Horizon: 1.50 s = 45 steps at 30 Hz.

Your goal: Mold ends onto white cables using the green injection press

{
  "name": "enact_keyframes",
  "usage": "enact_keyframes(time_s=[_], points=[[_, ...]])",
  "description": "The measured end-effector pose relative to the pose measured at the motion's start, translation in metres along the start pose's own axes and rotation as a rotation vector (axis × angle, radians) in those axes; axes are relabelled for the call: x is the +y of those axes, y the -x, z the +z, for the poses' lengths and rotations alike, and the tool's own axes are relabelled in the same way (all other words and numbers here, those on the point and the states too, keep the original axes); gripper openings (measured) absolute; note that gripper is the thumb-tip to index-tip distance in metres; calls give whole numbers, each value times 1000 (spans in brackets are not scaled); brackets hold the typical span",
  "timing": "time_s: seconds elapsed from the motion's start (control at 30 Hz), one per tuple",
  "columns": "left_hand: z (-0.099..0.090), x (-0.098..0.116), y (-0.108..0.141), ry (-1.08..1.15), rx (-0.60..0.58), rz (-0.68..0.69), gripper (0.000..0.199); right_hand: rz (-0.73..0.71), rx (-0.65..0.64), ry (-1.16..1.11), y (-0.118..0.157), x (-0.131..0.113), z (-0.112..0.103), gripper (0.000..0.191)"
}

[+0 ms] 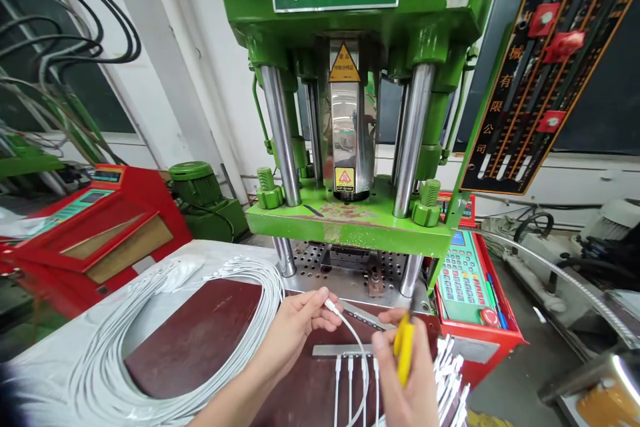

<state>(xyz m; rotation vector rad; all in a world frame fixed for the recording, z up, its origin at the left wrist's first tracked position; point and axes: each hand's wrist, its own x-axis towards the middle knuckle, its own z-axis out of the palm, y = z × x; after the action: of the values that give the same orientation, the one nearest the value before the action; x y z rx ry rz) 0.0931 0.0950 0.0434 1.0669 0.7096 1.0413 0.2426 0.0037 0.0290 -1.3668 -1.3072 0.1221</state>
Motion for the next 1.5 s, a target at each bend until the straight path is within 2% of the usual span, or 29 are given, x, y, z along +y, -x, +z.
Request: enact_keyframes(time_s=[0.1,0.23,0.33,0.4,0.5,0.57,0.63,0.77,0.87,0.97,1.13,1.5], points=[[7,3,2,11,-17,0,33,150,-95,-114,16,6,14,33],[14,9,3,51,-66,-23,31,356,-69,-307,27,9,23,40],[21,14,9,165,-108,-69,27,382,-77,-371,24,6,19,41],[27,15,14,247,-124,-99,26,346,-125,-365,21,6,16,39],[36,12,21,264,-174,-154,34,279,-181,-322,23,10,17,38],[41,9,24,233,-186,-171,42,255,-179,-297,28,13,21,38],[42,6,24,227,-145,-159,47,229,-159,-272,32,16,24,35],[34,7,21,226,-65,-98,43,67,-176,-112,33,21,21,32],[23,10,18,166,-130,-6,36,-83,-180,45,29,24,12,35],[13,10,17,154,-230,35,33,-168,-161,170,24,25,4,39],[7,4,15,187,-237,25,30,-304,-213,263,20,23,3,39],[4,-4,16,35,-221,142,35,-369,-210,358,17,16,9,41]])
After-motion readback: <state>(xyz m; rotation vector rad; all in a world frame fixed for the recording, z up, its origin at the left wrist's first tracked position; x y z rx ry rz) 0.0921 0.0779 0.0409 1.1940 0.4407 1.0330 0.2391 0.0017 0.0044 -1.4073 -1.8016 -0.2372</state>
